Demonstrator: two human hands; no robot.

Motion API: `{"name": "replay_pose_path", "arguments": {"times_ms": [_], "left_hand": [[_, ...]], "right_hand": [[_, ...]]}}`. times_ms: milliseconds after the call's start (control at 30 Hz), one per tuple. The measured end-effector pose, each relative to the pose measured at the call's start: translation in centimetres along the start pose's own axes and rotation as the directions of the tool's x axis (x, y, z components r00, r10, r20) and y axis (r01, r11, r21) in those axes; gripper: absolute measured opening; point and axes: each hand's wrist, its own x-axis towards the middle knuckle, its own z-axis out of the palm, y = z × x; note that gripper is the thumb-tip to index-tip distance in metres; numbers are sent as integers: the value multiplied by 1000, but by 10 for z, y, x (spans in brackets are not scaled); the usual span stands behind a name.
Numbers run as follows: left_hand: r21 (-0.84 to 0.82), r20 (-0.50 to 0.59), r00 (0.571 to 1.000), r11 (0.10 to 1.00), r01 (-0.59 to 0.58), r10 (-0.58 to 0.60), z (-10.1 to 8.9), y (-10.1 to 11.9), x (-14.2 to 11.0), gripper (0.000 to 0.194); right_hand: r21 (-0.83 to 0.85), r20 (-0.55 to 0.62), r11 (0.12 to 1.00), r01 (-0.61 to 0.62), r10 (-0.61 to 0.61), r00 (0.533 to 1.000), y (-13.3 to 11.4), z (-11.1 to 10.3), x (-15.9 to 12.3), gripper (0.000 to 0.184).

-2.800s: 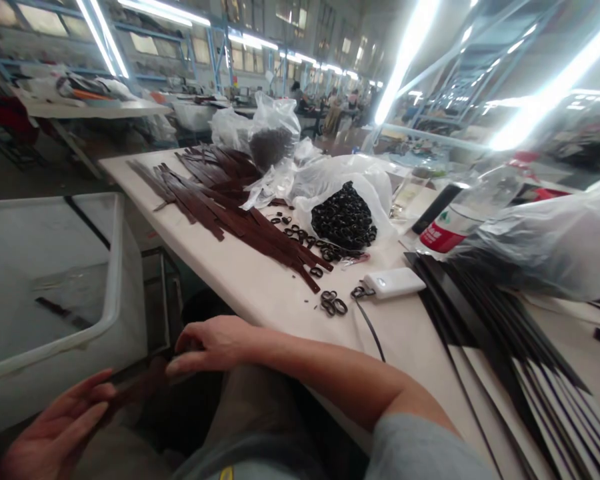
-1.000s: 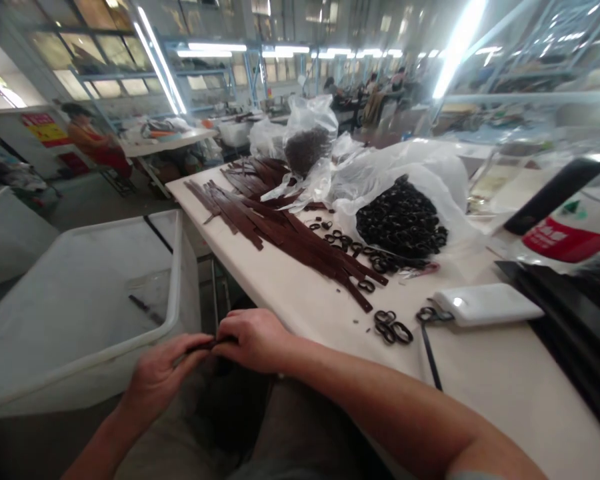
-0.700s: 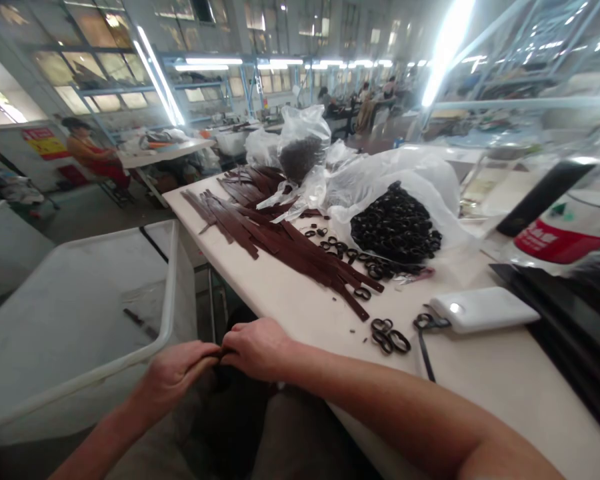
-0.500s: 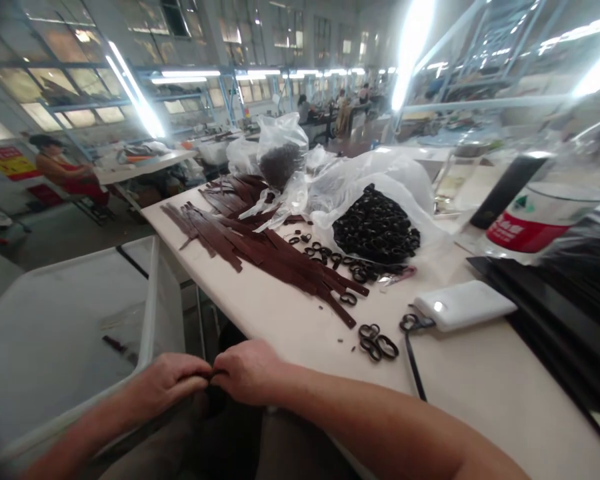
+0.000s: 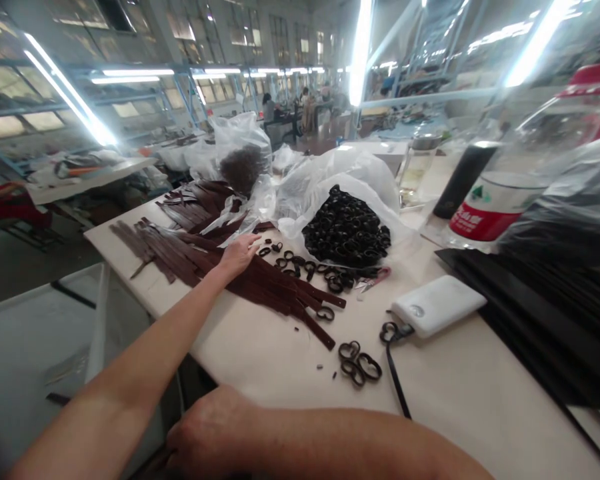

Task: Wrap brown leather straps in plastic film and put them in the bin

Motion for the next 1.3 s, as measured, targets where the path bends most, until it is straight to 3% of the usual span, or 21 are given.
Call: {"name": "replay_pose_path", "arguments": {"times_ms": [133, 267, 500, 600, 700, 767, 867, 933, 1000, 1067, 1167, 1300], "left_hand": [[56, 56, 998, 998, -9, 6, 24, 1, 32, 30], [103, 97, 995, 995, 16, -26, 31, -6, 41, 20], [29, 102, 993, 998, 51, -54, 25, -6, 43, 17], [-82, 39, 996, 993, 86, -83, 19, 2, 40, 18], [-245, -52, 990, 963, 112, -128, 0, 8, 22, 25], [-344, -93, 982, 931, 124, -165, -21, 9, -6, 30], [-557, -107, 963, 817, 148, -247, -59, 6, -76, 35], [-823, -56, 928, 543, 166, -368, -82, 3, -134, 36], [-942, 11, 876, 289, 171, -483, -97, 2, -194, 39], [-976, 57, 810, 139, 169, -584, -103, 4, -248, 40], [-992, 91, 704, -1, 127, -704, -97, 9, -314, 41], [-985, 149, 590, -168, 22, -793, -77, 20, -370, 42]], "right_hand": [[13, 18, 999, 45, -46, 999, 1, -4, 1, 23], [-9, 77, 996, 88, -87, 993, 0, -9, 1, 21], [-43, 63, 999, 26, -23, 998, -3, -6, 4, 19], [-40, 98, 999, 15, -11, 995, -4, -8, 4, 18], [-24, 133, 1000, -6, 9, 991, -5, -16, 2, 21], [-18, 163, 999, -30, 32, 986, -6, -22, 1, 23], [0, 180, 998, -59, 58, 982, -7, -28, 1, 26], [35, 136, 997, -68, 62, 989, -7, -30, 1, 25], [94, 47, 993, -65, 61, 997, -6, -29, 0, 20], [162, -31, 985, -56, 62, 998, -4, -29, 1, 16], [230, -72, 971, -72, 91, 993, -3, -29, 3, 17], [279, -155, 956, -90, 138, 978, -11, -33, 1, 19]]}}
